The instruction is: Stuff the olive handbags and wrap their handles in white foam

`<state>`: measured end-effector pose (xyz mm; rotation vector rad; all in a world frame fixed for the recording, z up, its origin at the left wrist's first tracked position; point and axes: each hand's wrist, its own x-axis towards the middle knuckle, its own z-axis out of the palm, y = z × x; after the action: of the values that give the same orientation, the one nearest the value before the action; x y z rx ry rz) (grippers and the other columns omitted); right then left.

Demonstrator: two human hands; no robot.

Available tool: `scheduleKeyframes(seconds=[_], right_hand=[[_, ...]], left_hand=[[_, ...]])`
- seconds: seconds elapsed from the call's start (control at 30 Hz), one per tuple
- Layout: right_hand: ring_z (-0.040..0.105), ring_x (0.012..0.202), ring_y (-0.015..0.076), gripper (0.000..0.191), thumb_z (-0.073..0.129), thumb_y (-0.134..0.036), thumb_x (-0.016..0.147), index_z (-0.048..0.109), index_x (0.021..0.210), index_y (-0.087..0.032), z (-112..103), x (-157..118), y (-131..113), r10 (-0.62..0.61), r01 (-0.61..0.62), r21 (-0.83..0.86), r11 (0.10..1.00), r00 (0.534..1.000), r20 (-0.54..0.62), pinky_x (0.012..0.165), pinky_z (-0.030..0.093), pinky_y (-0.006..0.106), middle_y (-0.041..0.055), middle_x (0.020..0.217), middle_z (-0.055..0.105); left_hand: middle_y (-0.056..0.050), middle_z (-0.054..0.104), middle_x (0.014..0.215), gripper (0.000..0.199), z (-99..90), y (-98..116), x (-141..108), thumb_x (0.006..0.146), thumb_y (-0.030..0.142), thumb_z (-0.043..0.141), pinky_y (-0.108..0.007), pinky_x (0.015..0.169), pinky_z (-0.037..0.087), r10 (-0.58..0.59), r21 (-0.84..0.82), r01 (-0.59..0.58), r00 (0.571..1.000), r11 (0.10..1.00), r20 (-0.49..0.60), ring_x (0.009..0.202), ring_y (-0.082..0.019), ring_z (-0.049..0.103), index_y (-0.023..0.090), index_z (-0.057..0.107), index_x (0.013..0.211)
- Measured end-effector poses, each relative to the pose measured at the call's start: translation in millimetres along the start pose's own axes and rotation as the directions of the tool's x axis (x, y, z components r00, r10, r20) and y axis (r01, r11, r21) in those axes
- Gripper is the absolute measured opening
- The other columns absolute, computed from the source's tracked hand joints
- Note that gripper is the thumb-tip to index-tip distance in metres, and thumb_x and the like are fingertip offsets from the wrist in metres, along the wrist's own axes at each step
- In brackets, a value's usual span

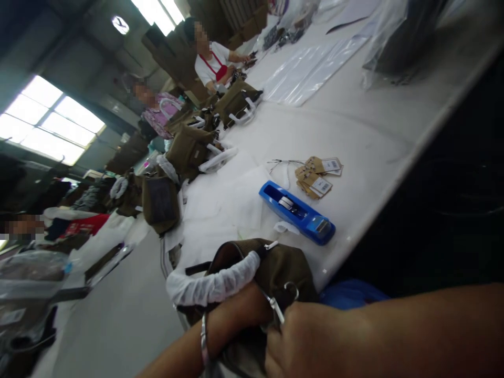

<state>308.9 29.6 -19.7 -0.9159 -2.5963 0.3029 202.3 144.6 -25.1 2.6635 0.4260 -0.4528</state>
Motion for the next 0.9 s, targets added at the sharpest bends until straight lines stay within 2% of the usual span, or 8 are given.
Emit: scheduleKeyframes(seconds=[0.2,0.37,0.47,0.53,0.6,0.73,0.77,0.9], right_hand=[[0.05,0.051,0.0161,0.014,0.061,-0.008,0.086,0.056,0.082,-0.02,14.9,-19.6,12.4,0.083,-0.116,-0.098,0.988,0.953,-0.291,0.043,0.022,0.035,-0.0016,0.072,0.062],[0.056,0.056,0.016,0.016,0.053,-0.01,0.096,0.057,0.084,-0.02,13.6,-14.8,38.2,0.089,-0.129,-0.101,0.986,0.939,-0.331,0.054,0.035,0.032,-0.0015,0.076,0.067],[0.067,0.068,0.0161,0.022,0.049,-0.004,0.094,0.064,0.098,-0.019,6.4,-17.1,45.0,0.123,-0.131,-0.011,0.991,0.952,-0.279,0.059,0.046,0.03,0.0034,0.102,0.075],[0.073,0.09,0.0162,0.035,0.045,-0.002,0.094,0.064,0.116,-0.021,-1.0,-26.3,45.0,0.168,-0.132,0.146,0.981,0.945,-0.28,0.071,0.054,0.027,0.0062,0.126,0.071],[0.072,0.106,0.0169,0.036,0.048,-0.008,0.097,0.063,0.124,-0.025,-8.7,-37.8,43.3,0.292,-0.187,0.294,0.937,0.883,-0.367,0.085,0.057,0.025,0.0058,0.133,0.068],[0.074,0.078,0.0164,0.027,0.06,-0.032,0.098,0.064,0.123,-0.025,-16.2,-43.9,42.7,0.686,-0.468,0.505,0.725,0.557,-0.468,0.072,0.061,0.026,0.0053,0.11,0.075],[0.072,0.072,0.0165,0.031,0.06,-0.039,0.097,0.064,0.123,-0.024,-16.0,-40.2,44.2,0.731,-0.503,0.534,0.68,0.522,-0.439,0.066,0.06,0.027,0.006,0.105,0.075],[0.065,0.065,0.0184,0.04,0.055,-0.056,0.096,0.068,0.106,-0.019,-11.5,-19.0,54.3,0.799,-0.565,0.589,0.579,0.537,-0.27,0.062,0.053,0.03,0.0034,0.077,0.07]], left_hand=[[-0.006,0.068,0.133,0.047,-21.0,-24.3,-59.5,0.09,0.029,0.067,-0.037,0.107,0.051,-0.07,-0.112,0.062,0.995,0.992,-0.065,0.123,-0.026,0.063,0.027,0.061,0.136],[-0.022,0.033,0.164,0.106,14.9,-56.2,-97.3,0.073,0.029,0.084,-0.055,0.115,0.042,-0.305,0.021,0.305,0.952,0.952,-0.013,0.147,-0.04,0.04,0.023,0.025,0.161],[-0.024,0.028,0.166,0.11,27.1,-61.5,-101.1,0.072,0.02,0.082,-0.053,0.118,0.039,-0.309,0.021,0.31,0.951,0.951,-0.012,0.15,-0.04,0.034,0.02,0.02,0.163],[-0.023,0.034,0.163,0.109,13.3,-55.2,-105.0,0.071,0.027,0.086,-0.053,0.117,0.04,-0.265,0.008,0.265,0.964,0.964,-0.005,0.148,-0.041,0.038,0.02,0.026,0.161],[-0.022,0.042,0.159,0.101,-12.1,-42.1,-111.7,0.068,0.034,0.089,-0.053,0.113,0.046,-0.213,0.001,0.213,0.977,0.977,-0.018,0.142,-0.041,0.047,0.022,0.04,0.156],[-0.01,0.071,0.128,0.034,-53.6,-8.7,-115.4,0.094,0.025,0.066,-0.037,0.092,0.061,-0.194,-0.059,0.185,0.937,0.981,-0.291,0.11,-0.026,0.072,0.025,0.068,0.128],[-0.006,0.075,0.117,0.027,-57.2,-1.4,-111.1,0.099,0.022,0.058,-0.031,0.085,0.062,-0.16,-0.084,0.138,0.915,0.987,-0.372,0.099,-0.021,0.074,0.024,0.069,0.124],[-0.006,0.075,0.114,0.019,-48.7,16.3,-77.8,0.102,0.025,0.055,-0.028,0.083,0.061,0.083,0.01,-0.09,0.865,0.996,-0.495,0.1,-0.019,0.073,0.018,0.066,0.116]])
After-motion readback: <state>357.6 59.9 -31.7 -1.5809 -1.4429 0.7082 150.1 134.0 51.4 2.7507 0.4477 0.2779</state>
